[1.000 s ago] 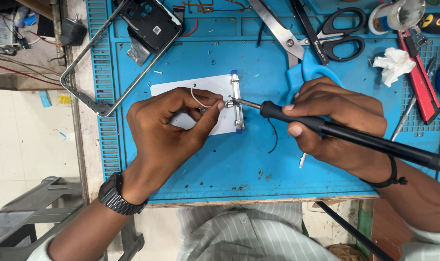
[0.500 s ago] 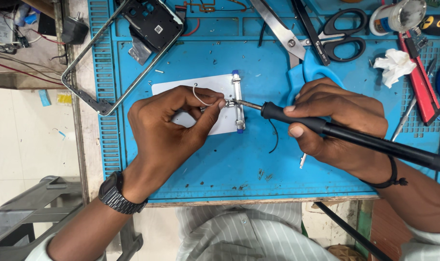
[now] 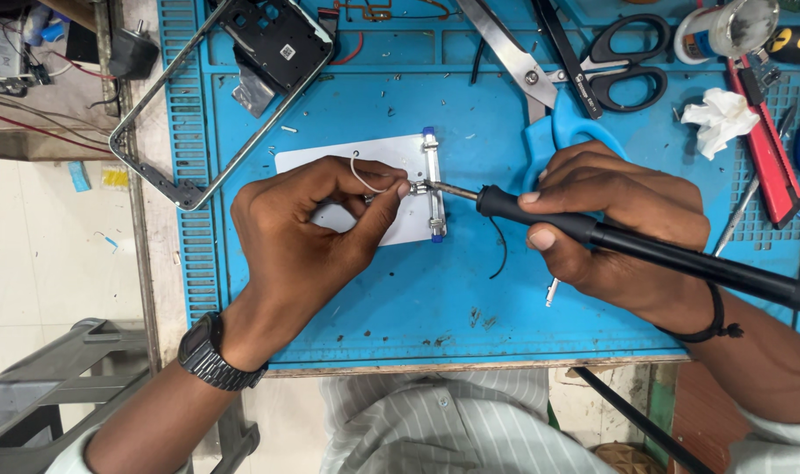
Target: The person holds a small metal clamp assembly mounted on a white board and uses a soldering iron to solder a wire to it, repositioning the wire and applying the iron repeatedly. They briefly handle a solder spool and a small container before resuming soldering the joint.
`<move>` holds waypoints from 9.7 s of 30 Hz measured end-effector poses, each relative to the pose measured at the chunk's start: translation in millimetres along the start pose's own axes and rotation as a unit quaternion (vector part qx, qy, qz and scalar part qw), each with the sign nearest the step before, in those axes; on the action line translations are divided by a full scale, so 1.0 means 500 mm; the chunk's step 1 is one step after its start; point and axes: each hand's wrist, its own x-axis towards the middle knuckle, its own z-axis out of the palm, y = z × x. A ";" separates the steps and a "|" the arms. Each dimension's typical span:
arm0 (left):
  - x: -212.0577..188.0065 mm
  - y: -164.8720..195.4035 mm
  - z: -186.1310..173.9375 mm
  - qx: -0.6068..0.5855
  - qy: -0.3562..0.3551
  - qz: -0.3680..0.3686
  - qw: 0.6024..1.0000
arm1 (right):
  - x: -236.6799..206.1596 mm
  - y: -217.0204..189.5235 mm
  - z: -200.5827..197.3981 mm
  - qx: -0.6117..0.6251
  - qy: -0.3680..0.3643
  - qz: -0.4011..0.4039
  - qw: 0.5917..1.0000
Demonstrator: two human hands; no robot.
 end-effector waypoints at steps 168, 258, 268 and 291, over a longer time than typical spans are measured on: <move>0.000 0.000 -0.002 0.005 -0.007 0.004 1.000 | 0.015 0.004 -0.007 0.000 -0.022 -0.037 0.999; -0.002 0.000 -0.001 0.015 -0.006 -0.004 1.000 | 0.010 -0.012 -0.008 0.016 -0.050 -0.005 0.999; -0.002 -0.001 -0.002 0.011 -0.005 -0.001 1.000 | -0.002 -0.001 -0.013 0.016 -0.001 -0.012 1.000; -0.001 -0.002 -0.001 0.014 -0.007 0.002 1.000 | 0.009 -0.002 -0.003 0.023 -0.028 -0.016 0.999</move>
